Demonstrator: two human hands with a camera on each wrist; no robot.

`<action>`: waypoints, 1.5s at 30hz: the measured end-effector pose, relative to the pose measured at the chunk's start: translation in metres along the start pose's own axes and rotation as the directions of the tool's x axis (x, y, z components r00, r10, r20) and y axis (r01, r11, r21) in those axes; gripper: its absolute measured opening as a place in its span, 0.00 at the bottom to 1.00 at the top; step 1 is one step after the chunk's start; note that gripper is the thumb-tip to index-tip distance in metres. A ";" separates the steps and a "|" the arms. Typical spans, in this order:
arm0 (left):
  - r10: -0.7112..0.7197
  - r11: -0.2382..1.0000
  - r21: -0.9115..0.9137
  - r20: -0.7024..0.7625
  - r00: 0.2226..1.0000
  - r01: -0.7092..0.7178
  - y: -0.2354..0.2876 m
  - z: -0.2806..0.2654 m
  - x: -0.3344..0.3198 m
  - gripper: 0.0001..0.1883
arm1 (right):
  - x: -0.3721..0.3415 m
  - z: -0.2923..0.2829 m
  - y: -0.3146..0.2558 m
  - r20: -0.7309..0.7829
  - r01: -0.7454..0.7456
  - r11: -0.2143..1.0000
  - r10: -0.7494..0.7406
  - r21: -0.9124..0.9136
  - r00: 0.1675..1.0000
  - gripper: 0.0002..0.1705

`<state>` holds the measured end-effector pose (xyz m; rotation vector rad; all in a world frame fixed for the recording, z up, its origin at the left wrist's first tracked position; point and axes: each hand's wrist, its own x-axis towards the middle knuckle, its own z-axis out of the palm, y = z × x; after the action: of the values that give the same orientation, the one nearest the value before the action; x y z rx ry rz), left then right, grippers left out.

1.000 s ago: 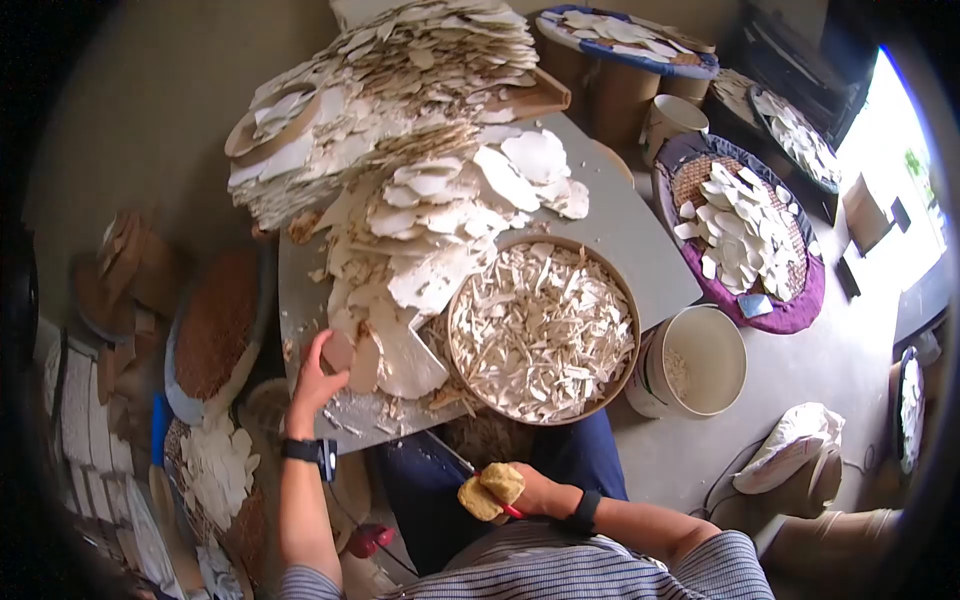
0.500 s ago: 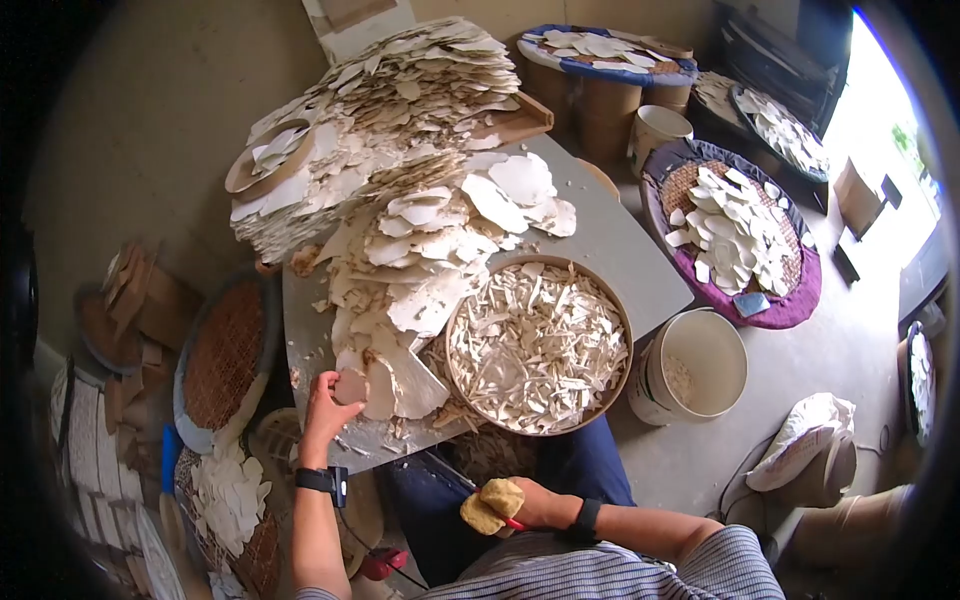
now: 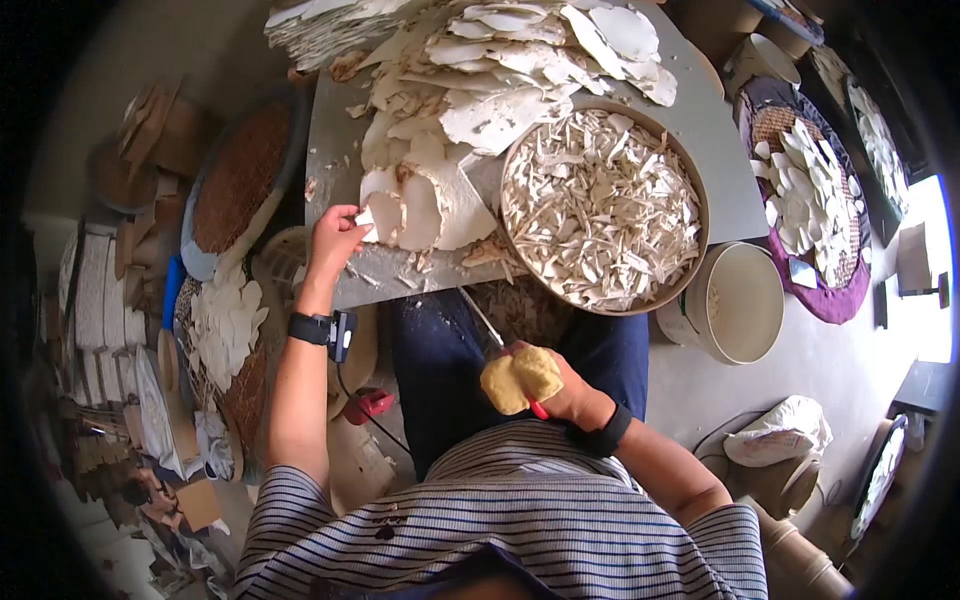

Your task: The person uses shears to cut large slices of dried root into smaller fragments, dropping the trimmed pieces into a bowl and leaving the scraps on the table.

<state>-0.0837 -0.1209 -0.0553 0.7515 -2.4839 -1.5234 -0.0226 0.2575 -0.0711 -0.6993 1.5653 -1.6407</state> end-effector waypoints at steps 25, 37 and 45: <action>-0.102 0.815 -0.549 0.182 0.978 0.187 0.009 0.011 -0.037 0.09 | 0.118 -0.004 -0.004 0.107 0.175 0.928 -0.147 -0.329 0.983 0.18; -0.147 0.602 -0.798 -0.103 0.984 0.007 0.024 0.020 -0.072 0.12 | 0.114 -0.007 0.012 0.039 0.247 0.957 -0.244 -0.153 0.969 0.23; 0.659 0.748 0.323 -0.263 0.705 -0.579 0.055 0.037 -0.078 0.03 | 0.082 0.018 0.027 -0.154 0.374 0.843 -0.459 -0.386 0.875 0.22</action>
<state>-0.0482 -0.0337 -0.0141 0.1294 -2.2789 -0.7903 -0.0508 0.1811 -0.1043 -1.1314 2.0159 -1.8341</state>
